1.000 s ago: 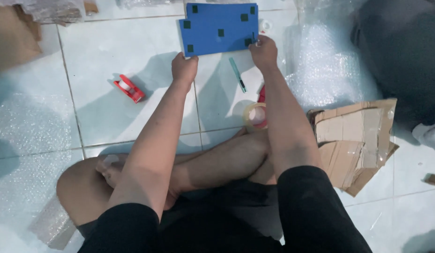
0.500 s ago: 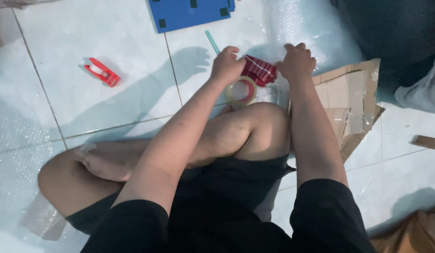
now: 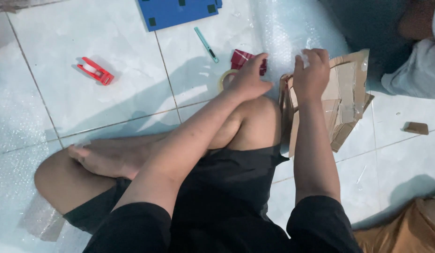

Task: The person wraps a small box in bubble wrap and tape, then cleans and prepares a glass item for shipment.

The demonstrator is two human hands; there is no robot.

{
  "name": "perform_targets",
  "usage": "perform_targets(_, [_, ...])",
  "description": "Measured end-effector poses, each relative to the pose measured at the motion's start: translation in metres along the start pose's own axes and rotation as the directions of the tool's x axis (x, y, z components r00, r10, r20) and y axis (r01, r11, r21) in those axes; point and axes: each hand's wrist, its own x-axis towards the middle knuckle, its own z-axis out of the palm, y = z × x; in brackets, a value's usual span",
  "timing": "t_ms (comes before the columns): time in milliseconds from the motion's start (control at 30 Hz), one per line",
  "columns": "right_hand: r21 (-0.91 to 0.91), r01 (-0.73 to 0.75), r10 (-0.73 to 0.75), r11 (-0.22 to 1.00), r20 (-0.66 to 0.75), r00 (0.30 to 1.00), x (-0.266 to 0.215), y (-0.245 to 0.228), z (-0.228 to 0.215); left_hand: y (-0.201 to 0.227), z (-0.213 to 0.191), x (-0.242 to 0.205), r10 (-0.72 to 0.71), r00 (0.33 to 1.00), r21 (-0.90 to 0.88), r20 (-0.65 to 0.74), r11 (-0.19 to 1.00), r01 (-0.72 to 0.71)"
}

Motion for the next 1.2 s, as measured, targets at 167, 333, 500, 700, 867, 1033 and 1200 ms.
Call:
perform_targets(167, [-0.070, -0.100, 0.099, 0.993, -0.011, 0.995, 0.004, -0.009, -0.043, 0.044, 0.020, 0.009, 0.036, 0.997, -0.056, 0.066, 0.998, -0.033])
perform_targets(333, [0.040, 0.128, -0.116, 0.991, -0.228, 0.967, 0.031, -0.016, -0.086, 0.037, 0.066, 0.033, 0.315, 0.943, -0.020, -0.103, 0.948, -0.319])
perform_targets(500, [0.360, 0.381, -0.295, 0.852, -0.271, 0.916, 0.072, -0.041, -0.135, 0.112, 0.007, 0.016, 0.215, 0.943, -0.006, -0.256, 0.975, -0.224])
perform_targets(700, [0.857, 0.147, -0.142, 0.494, -0.087, 0.986, 0.068, -0.014, -0.125, 0.097, -0.110, -0.041, 0.253, 0.954, -0.597, -0.159, 0.745, -0.297])
perform_targets(867, [0.886, -0.302, -0.164, 0.351, 0.375, 0.912, 0.040, -0.072, -0.035, 0.049, -0.178, -0.124, 0.080, 0.993, -0.909, -0.086, 0.403, -0.111])
perform_targets(1033, [0.713, -0.661, -0.092, -0.233, 0.661, 0.745, 0.012, -0.148, 0.007, 0.009, -0.217, -0.201, -0.214, 0.954, -0.884, -0.209, 0.458, -0.091])
perform_targets(1200, [0.613, -0.786, 0.121, 0.078, 0.777, 0.618, 0.024, -0.196, 0.045, -0.014, -0.253, -0.236, -0.561, 0.772, -0.704, -0.298, 0.676, 0.220])
